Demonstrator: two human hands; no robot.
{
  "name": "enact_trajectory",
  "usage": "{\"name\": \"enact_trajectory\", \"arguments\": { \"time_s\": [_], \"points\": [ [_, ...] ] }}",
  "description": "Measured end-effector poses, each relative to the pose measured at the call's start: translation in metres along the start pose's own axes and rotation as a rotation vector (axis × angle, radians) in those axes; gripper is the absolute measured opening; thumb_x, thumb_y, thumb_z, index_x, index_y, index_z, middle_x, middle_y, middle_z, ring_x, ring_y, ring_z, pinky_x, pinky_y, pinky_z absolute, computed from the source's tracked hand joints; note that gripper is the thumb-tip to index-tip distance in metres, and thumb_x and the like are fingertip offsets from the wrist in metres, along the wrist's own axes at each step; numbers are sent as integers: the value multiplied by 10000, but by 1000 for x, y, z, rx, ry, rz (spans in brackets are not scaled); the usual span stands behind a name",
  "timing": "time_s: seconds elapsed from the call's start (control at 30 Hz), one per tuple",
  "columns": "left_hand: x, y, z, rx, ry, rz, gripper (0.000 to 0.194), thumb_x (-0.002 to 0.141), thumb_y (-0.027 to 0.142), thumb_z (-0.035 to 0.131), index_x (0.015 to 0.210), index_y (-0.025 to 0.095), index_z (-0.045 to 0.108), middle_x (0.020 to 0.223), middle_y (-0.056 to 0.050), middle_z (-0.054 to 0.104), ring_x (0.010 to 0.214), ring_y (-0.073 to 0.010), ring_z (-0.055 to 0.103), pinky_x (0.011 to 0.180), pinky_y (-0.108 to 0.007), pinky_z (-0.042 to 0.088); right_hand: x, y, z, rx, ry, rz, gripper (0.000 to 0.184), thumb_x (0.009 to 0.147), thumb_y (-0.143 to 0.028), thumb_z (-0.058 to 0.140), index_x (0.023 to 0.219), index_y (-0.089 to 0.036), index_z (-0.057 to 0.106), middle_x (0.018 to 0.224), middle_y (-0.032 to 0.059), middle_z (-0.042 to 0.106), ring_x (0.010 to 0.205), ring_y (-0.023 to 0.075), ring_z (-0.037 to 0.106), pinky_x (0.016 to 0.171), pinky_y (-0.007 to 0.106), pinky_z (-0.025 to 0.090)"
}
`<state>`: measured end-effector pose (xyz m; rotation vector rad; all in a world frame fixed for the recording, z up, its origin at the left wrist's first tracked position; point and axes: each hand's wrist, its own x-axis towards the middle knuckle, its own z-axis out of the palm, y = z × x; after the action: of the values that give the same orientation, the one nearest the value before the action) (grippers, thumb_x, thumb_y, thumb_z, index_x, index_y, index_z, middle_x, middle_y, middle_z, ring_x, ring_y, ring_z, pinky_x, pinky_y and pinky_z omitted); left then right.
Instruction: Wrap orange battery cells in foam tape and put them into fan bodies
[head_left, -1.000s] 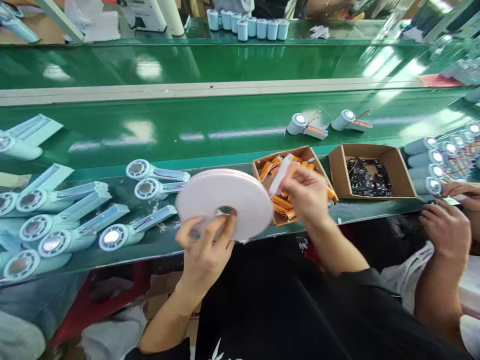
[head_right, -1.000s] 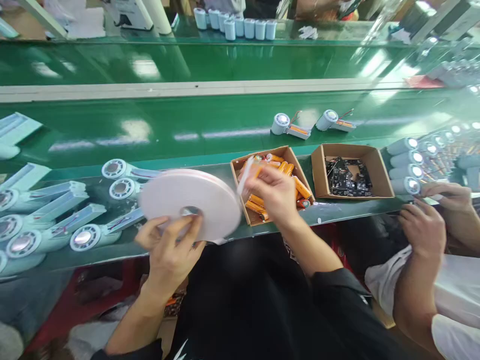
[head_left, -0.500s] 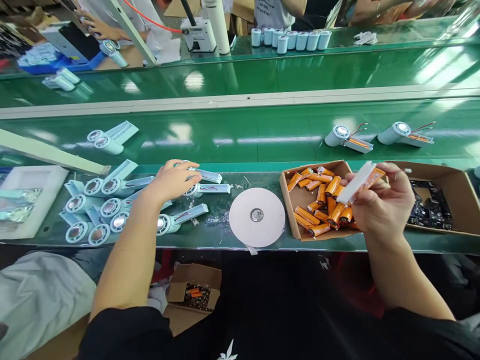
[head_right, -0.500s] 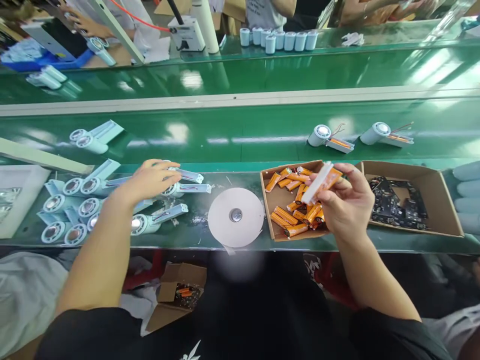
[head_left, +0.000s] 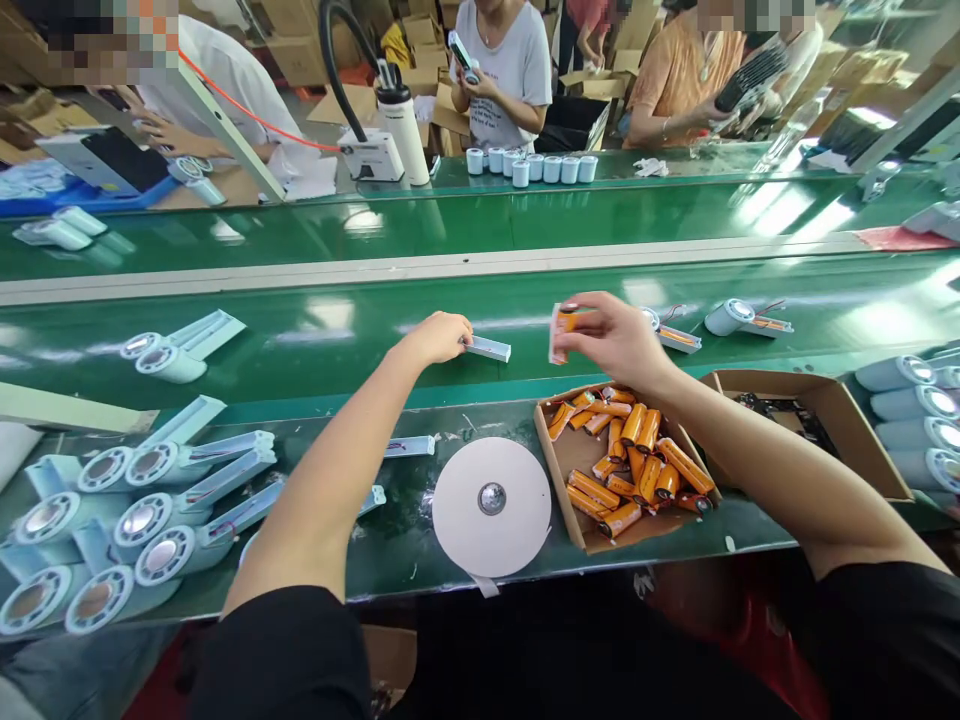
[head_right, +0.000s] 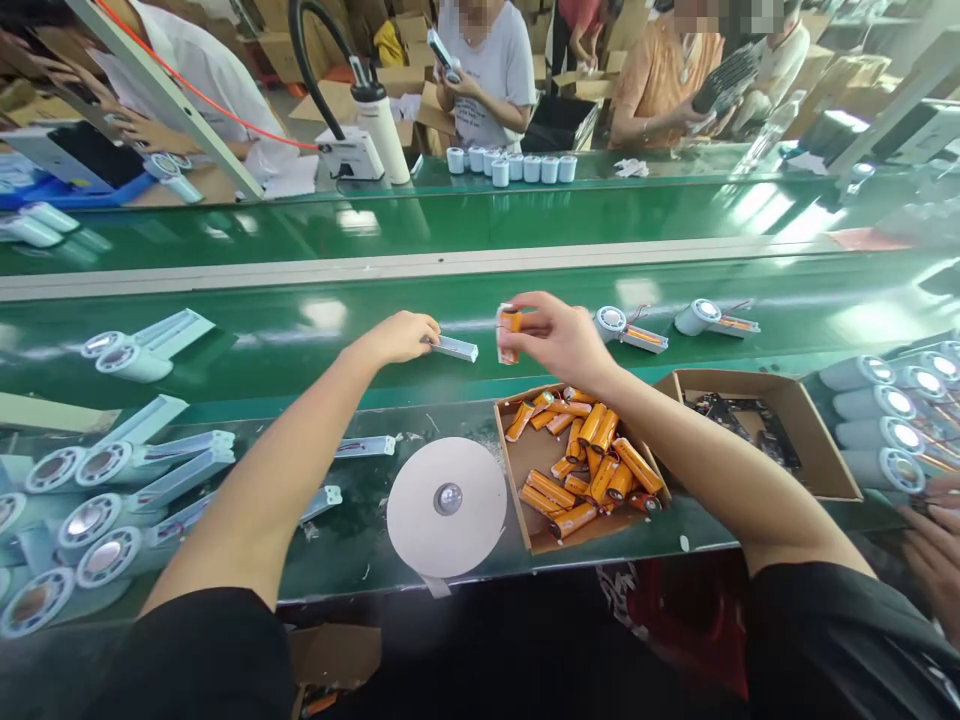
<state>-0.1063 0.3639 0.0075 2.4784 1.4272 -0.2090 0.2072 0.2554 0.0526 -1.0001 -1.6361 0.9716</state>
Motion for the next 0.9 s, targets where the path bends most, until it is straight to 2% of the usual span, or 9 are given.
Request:
{"name": "enact_trajectory", "arguments": {
  "time_s": [0.1,0.23,0.33,0.47,0.67,0.73,0.8,0.9],
  "points": [
    [10,9,-8,-46,-34,-44,208,797,336,679,927,277,830,1146,3,784,976,-198,681,870,-265,482,45,28,28,-216,-162,17,415,819,-334,831,1206,-234,724,972,11,831,915,194,800,931,346,620],
    [1,12,-14,-85,1,-125,244,887,418,628,1003,299,807,1012,-5,795,956,-208,687,799,-255,466,74,52,57,-533,-289,-19,385,881,-341,790,1247,-243,723,1019,24,827,959,191,780,922,305,568],
    [0,20,-14,-79,52,-169,274,952,410,556,1077,295,771,1007,-24,792,924,-219,694,773,-271,464,82,54,71,-807,-397,-50,391,932,-393,747,1298,-264,699,1053,39,819,984,222,766,864,292,535],
    [10,33,-6,-64,116,-193,231,967,343,537,1044,274,744,1059,-55,785,1008,-245,698,819,-286,466,85,52,79,-1131,-606,-57,398,981,-431,674,1349,-276,672,1085,95,804,979,279,755,795,303,507],
    [18,48,-5,-94,165,-219,201,975,297,555,1001,226,742,1063,-98,779,1006,-249,709,866,-311,481,86,49,87,-1256,-778,-38,486,1019,-535,561,1423,-276,641,1225,163,762,1102,322,733,866,354,524],
    [10,58,-11,-104,182,-221,214,988,263,541,1007,189,741,1058,-117,775,989,-242,712,888,-321,484,87,46,92,-1283,-825,-29,494,1028,-546,514,1398,-255,667,1269,182,745,1139,340,722,901,392,534],
    [-13,74,-16,-109,221,-193,290,1033,223,451,1117,146,719,1148,-137,758,1037,-224,703,956,-333,474,88,43,96,-1298,-837,-21,505,1019,-538,507,1345,-207,706,1281,213,735,1161,366,714,913,422,541],
    [-76,104,-7,-105,278,-102,392,1094,240,328,1296,142,648,1370,-148,681,1189,-206,656,1100,-353,424,88,40,96,-1309,-849,-14,511,1022,-508,491,1308,-157,727,1270,240,736,1153,377,717,907,434,549]
  ]
}}
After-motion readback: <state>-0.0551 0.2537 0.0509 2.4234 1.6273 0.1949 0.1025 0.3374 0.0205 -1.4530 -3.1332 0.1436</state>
